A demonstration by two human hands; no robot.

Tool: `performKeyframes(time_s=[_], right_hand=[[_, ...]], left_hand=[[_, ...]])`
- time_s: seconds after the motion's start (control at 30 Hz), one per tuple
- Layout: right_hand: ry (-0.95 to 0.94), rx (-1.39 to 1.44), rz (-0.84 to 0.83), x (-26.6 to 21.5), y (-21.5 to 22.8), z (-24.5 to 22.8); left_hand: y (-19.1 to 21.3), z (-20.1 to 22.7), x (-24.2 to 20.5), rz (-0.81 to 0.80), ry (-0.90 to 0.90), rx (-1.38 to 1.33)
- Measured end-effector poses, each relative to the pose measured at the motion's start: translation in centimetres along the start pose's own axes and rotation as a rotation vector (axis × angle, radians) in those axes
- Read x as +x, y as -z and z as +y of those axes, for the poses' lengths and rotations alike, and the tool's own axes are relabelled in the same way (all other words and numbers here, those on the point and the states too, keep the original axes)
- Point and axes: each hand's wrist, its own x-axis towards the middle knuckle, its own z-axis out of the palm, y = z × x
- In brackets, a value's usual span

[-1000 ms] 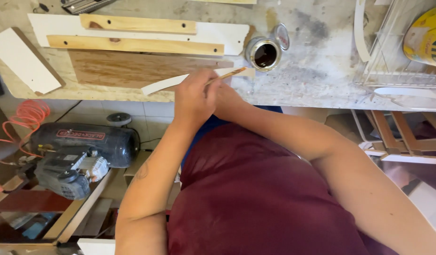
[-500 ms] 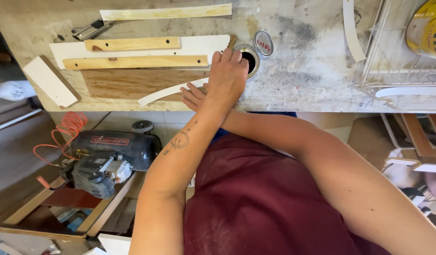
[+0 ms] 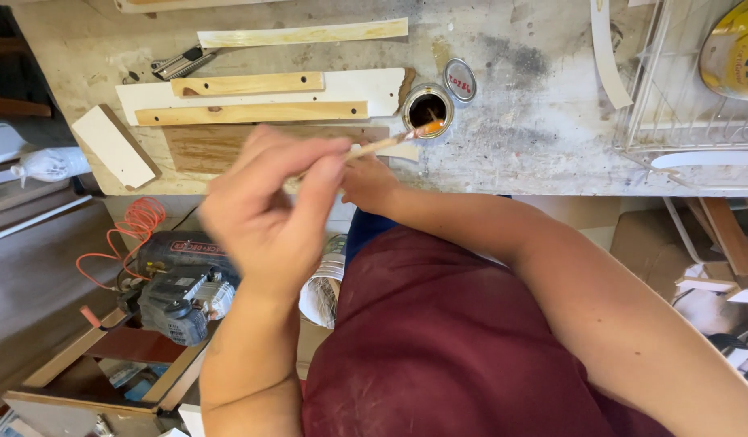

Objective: The person stains the edges of wooden boards using a small brush and a container of dark liquid.

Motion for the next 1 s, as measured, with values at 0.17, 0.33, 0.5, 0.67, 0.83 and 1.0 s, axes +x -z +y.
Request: performKeyframes(time_s=[0.17,0.33,0.5,0.67,0.83,1.0], right_hand=[[0.145,-0.009,-0.208,-0.2,3.8,-0.2],[0.086,-0.148,-0.144,0.1,1.0,-0.9],[0.091,-0.165,-0.182,0.2,1.2,-0.6],[0.094,-0.042,-0.301,0.6,1.8,-0.5],[0.101,0.031,-0.113,-0.1,3.0,-0.8],[0.108,-0.053,-0.161,1.2,4.0,-1.3]], left_hand=[[3.1,5.8,-1.4,0.321,-0.001,-0.191],[3.9,6.0,-2.0,0.363,-0.041,-0.288],[4.6,5.5,-2.7,0.395,-0.103,-0.425],[6.7,3.8,-5.0,0.488,-0.155,-0.559],[5.0,-12.8,-11.6,0.76,0.28,-0.652],[2.1,-28.1,-19.9,0.822,0.538,-0.453]])
